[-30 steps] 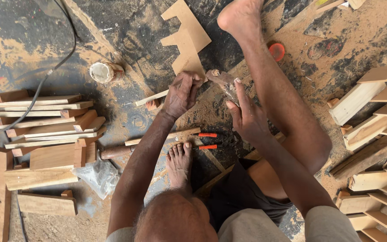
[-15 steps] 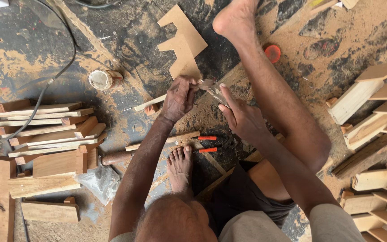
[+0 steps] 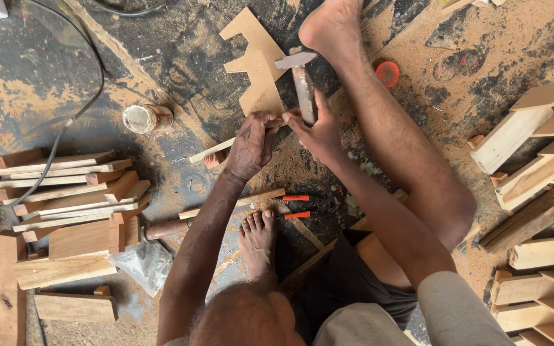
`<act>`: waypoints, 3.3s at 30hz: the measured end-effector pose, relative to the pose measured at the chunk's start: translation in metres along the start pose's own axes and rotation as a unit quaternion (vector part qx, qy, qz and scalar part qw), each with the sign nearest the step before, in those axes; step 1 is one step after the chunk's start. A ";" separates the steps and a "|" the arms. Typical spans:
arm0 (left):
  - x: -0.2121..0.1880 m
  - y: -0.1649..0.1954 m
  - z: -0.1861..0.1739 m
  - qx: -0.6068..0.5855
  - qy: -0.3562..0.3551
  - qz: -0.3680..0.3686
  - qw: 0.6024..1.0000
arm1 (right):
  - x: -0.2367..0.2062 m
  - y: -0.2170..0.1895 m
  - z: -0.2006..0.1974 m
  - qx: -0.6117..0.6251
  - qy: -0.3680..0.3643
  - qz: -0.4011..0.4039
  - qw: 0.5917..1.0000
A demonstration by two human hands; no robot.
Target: The person assembles small wooden pieces by applying glue to a thin strip and attaching it to a larger shaped piece. They use a hammer to drive nails into the wood and pliers to trim excess nail length.
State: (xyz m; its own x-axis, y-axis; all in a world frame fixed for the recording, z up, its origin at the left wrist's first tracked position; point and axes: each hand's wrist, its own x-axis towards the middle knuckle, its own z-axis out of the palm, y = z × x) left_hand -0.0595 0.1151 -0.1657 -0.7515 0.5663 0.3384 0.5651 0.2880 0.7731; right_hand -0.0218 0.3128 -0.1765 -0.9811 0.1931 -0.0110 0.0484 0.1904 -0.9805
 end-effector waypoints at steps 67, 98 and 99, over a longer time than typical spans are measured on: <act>-0.001 -0.007 -0.017 0.106 -0.012 -0.124 0.987 | -0.024 -0.001 0.014 0.141 0.066 0.079 0.985; -0.005 -0.010 -0.015 0.123 -0.025 -0.142 0.982 | -0.019 -0.006 0.013 0.156 0.066 0.087 0.982; -0.005 -0.010 -0.015 0.122 -0.030 -0.147 0.981 | -0.019 -0.007 0.014 0.149 0.068 0.089 0.982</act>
State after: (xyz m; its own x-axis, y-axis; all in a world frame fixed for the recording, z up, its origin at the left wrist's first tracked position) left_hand -0.0669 0.0975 -0.1672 -0.8769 0.4735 0.0828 0.3975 0.6176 0.6787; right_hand -0.0063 0.2946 -0.1724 -0.9273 0.3280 -0.1805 0.1395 -0.1448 -0.9796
